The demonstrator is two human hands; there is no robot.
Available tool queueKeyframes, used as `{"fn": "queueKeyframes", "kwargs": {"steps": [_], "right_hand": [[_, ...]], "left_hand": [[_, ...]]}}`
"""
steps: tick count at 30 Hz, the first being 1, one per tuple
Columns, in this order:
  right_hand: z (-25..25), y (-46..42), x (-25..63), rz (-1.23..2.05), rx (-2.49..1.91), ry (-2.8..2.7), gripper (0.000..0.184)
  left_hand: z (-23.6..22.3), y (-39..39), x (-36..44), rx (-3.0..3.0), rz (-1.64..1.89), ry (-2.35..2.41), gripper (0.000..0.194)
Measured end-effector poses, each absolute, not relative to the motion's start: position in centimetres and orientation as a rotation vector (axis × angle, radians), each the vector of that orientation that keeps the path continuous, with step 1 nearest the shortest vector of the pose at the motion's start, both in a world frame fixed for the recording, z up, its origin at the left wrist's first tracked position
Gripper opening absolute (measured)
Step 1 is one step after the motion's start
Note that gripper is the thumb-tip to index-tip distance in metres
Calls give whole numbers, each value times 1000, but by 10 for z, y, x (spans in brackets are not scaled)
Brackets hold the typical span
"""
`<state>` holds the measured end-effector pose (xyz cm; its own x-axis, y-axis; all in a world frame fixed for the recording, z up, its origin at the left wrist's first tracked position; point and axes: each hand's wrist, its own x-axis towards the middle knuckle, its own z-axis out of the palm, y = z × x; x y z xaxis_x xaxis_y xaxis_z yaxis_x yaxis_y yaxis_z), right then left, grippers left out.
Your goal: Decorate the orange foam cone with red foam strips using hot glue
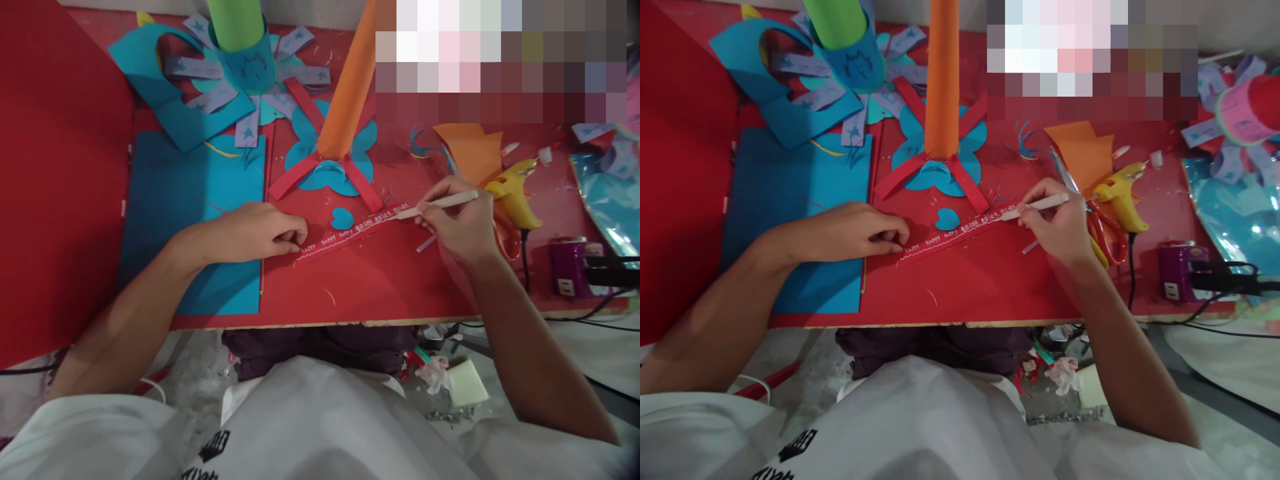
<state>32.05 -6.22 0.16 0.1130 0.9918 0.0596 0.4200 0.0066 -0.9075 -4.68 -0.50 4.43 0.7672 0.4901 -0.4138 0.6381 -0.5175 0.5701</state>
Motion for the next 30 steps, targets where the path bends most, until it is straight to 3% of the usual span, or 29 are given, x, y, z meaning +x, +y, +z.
{"fn": "queueKeyframes", "kwargs": {"steps": [23, 30], "right_hand": [[-1, -59, 341, 807, -1575, -1261, 18], [5, -66, 336, 593, -1557, -1229, 15]], "left_hand": [[44, -4, -46, 2225, -259, 832, 12], [44, -5, -47, 2232, -266, 836, 15]]}}
